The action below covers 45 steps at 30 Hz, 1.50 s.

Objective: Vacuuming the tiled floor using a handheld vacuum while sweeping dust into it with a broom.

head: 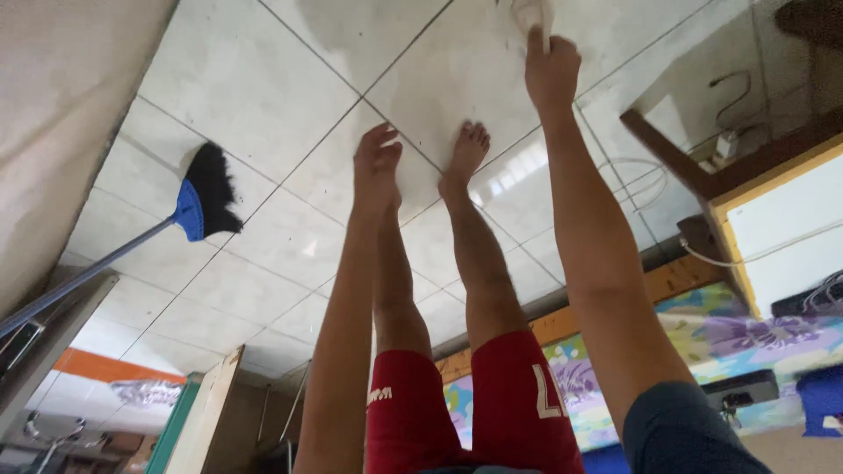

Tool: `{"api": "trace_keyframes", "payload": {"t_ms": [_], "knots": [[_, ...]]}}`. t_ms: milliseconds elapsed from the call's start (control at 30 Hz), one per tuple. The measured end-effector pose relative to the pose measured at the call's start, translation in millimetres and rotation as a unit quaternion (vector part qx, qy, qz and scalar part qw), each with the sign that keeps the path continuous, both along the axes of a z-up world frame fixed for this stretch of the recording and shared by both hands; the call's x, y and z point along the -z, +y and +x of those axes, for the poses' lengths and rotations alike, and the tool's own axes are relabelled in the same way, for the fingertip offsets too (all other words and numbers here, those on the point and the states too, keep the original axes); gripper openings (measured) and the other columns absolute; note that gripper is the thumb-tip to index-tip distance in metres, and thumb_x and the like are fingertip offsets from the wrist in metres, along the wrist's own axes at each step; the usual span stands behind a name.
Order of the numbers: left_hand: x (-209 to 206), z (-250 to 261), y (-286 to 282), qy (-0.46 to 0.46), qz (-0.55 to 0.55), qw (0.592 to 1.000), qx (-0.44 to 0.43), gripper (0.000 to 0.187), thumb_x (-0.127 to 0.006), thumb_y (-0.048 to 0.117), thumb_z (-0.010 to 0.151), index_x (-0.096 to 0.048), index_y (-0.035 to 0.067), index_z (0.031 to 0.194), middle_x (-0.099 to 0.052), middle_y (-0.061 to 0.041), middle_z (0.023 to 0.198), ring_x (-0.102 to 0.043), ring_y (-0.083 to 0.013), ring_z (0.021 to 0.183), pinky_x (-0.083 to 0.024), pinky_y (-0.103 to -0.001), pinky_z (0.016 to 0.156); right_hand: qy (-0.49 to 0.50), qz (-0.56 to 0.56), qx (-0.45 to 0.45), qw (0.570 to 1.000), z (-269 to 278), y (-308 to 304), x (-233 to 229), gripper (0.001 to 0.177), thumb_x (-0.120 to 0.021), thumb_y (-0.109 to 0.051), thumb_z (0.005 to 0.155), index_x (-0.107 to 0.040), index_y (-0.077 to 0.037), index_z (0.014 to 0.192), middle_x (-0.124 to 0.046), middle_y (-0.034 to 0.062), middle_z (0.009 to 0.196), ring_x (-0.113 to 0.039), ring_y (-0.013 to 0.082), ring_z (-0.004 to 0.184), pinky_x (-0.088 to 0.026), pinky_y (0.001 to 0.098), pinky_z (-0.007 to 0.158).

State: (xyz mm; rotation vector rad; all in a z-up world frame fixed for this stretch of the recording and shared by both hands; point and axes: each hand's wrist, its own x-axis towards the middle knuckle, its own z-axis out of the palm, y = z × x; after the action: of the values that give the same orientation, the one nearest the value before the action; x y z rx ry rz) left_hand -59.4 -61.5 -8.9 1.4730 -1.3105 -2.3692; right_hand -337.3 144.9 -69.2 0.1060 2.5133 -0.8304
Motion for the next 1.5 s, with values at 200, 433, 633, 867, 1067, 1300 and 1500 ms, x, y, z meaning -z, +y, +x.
{"api": "trace_keyframes", "payload": {"t_ms": [200,433,633,867,1067,1300,1500], "knots": [[-85,-74,-62,-0.056,-0.165,0.971,0.163,0.043,-0.057,0.002,0.1,-0.053,0.008,0.143,-0.067,-0.009,0.134,-0.067,-0.0165,0.11,-0.057,-0.031,0.094,-0.063,0.06,0.025,0.996,-7,-12,-22,0.058,-0.059,-0.045,0.103,-0.064,0.003,0.072,-0.068,0.0206,0.07,-0.066,0.0373,0.064,-0.049,0.0504,0.06],[-123,-107,-73,-0.022,-0.162,0.974,0.155,0.042,-0.057,0.0,0.101,-0.053,0.009,0.143,-0.066,-0.009,0.136,-0.067,-0.018,0.114,-0.058,-0.031,0.092,0.073,0.051,-0.129,0.988,-12,-10,-18,0.05,-0.065,-0.04,0.104,-0.072,0.002,0.077,-0.069,0.0228,0.073,-0.065,0.0417,0.065,-0.05,0.05,0.059],[-107,-91,-55,-0.013,-0.158,0.972,0.176,0.043,-0.057,0.0,0.103,-0.053,0.009,0.145,-0.064,-0.009,0.138,-0.066,-0.0176,0.119,-0.06,-0.031,0.096,-0.028,0.025,-0.072,0.997,-6,-15,-39,0.05,-0.06,-0.043,0.102,-0.068,0.0,0.078,-0.068,0.0178,0.069,-0.068,0.034,0.06,-0.05,0.0478,0.056],[-107,-71,-31,-0.017,-0.077,0.991,0.111,0.043,-0.058,-0.004,0.102,-0.055,0.005,0.144,-0.063,-0.013,0.138,-0.061,-0.021,0.117,-0.055,-0.031,0.093,-0.036,0.091,-0.022,0.995,12,-4,-50,0.05,-0.061,-0.044,0.101,-0.07,-0.002,0.075,-0.07,0.0152,0.07,-0.067,0.0319,0.061,-0.052,0.0467,0.058],[-101,-62,-26,-0.046,-0.11,0.981,0.155,0.041,-0.059,0.0,0.099,-0.055,0.006,0.14,-0.066,-0.012,0.133,-0.067,-0.0189,0.114,-0.057,-0.029,0.085,-0.025,0.089,-0.044,0.995,24,-3,-53,0.049,-0.061,-0.043,0.101,-0.071,-0.001,0.08,-0.07,0.0188,0.073,-0.07,0.0372,0.066,-0.053,0.048,0.062],[-100,-59,-22,-0.034,-0.105,0.983,0.148,0.04,-0.059,0.0,0.099,-0.057,0.005,0.139,-0.067,-0.012,0.132,-0.067,-0.0186,0.112,-0.058,-0.028,0.083,0.002,0.089,-0.019,0.996,43,11,-47,0.048,-0.061,-0.042,0.101,-0.072,0.001,0.084,-0.071,0.0221,0.079,-0.07,0.0413,0.072,-0.055,0.0494,0.064],[-98,-56,-16,-0.052,-0.121,0.978,0.163,0.04,-0.062,0.002,0.099,-0.058,0.005,0.138,-0.066,-0.012,0.131,-0.068,-0.0185,0.111,-0.057,-0.028,0.08,-0.056,0.133,0.047,0.988,49,21,-64,0.051,-0.059,-0.046,0.1,-0.071,0.0,0.081,-0.073,0.0198,0.08,-0.072,0.0362,0.072,-0.055,0.0472,0.067]]}}
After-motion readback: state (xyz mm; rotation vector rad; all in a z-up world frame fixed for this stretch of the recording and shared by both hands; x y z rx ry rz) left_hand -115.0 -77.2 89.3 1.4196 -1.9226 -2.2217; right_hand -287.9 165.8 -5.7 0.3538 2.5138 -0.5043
